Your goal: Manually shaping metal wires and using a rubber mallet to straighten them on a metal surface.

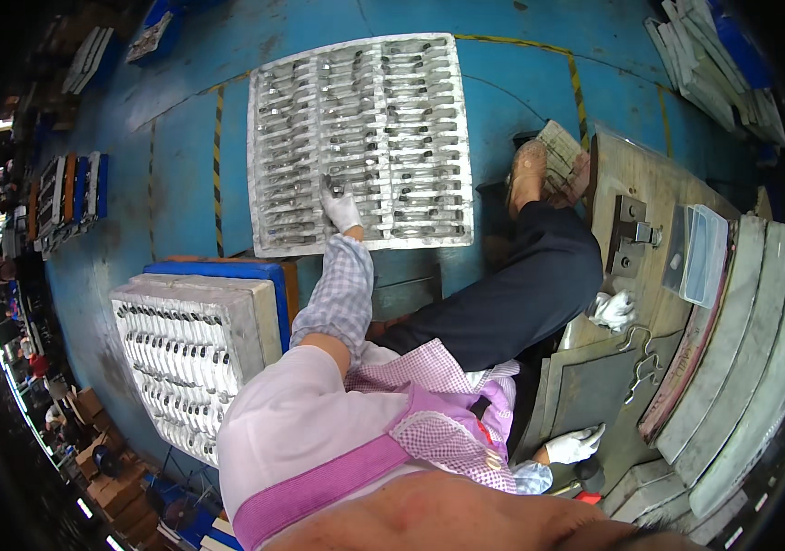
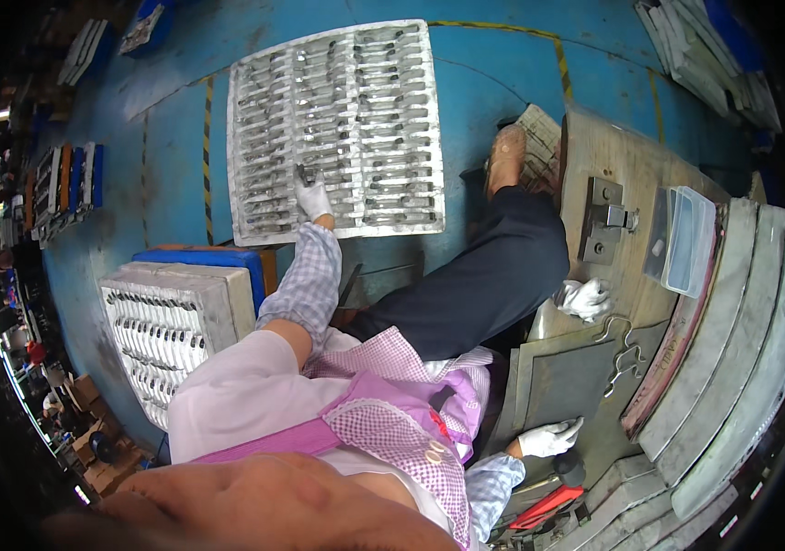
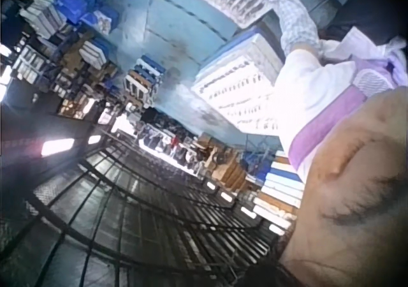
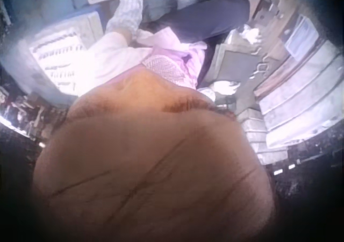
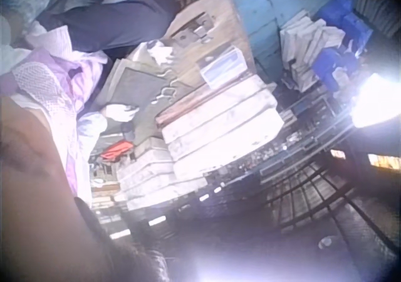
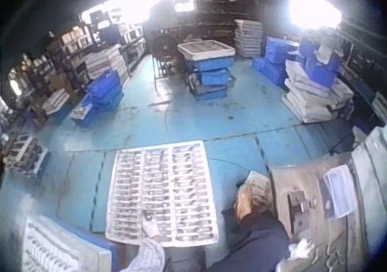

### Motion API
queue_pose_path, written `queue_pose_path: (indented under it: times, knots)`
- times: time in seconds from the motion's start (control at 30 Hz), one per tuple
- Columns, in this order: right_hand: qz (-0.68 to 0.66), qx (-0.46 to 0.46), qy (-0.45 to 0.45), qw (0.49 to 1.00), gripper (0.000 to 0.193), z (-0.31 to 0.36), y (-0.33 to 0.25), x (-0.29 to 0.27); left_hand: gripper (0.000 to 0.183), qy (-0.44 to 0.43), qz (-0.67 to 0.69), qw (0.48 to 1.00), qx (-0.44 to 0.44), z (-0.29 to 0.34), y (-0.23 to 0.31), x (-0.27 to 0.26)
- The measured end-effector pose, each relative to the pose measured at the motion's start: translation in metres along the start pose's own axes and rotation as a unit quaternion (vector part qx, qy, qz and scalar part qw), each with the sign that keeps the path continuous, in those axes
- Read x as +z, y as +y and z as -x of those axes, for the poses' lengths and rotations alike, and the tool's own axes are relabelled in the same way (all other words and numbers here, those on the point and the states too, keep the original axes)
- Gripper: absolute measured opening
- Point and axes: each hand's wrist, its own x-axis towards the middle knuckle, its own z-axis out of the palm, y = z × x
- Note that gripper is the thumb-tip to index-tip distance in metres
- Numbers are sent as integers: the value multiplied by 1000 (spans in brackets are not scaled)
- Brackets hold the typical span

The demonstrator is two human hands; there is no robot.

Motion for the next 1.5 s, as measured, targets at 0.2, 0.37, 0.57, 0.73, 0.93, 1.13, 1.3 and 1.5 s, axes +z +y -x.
queue_pose_path:
  times: [0.2,0.37,0.57,0.73,0.93,1.13,1.3,1.5]
  knots:
    - [3,-4,4,1000,37,0,3,-2,57,50,-127,991,-5,7,26,15]
    - [2,-14,3,1000,37,0,2,3,51,90,-95,991,-21,-2,8,8]
    - [3,8,-6,1000,38,2,-1,-1,47,37,83,993,-74,-8,13,23]
    - [7,-2,0,1000,33,2,1,-3,50,-43,143,986,-78,-24,11,19]
    - [-10,-1,8,1000,31,0,-7,-4,51,-102,95,988,-58,-36,22,5]
    - [-6,6,14,1000,32,2,-12,-9,53,-188,302,894,-272,-51,32,-6]
    - [-5,-10,27,1000,31,2,-10,-7,50,-285,344,827,-341,-73,24,1]
    - [0,-18,34,999,31,1,-10,-7,74,-383,235,797,-403,-98,27,3]
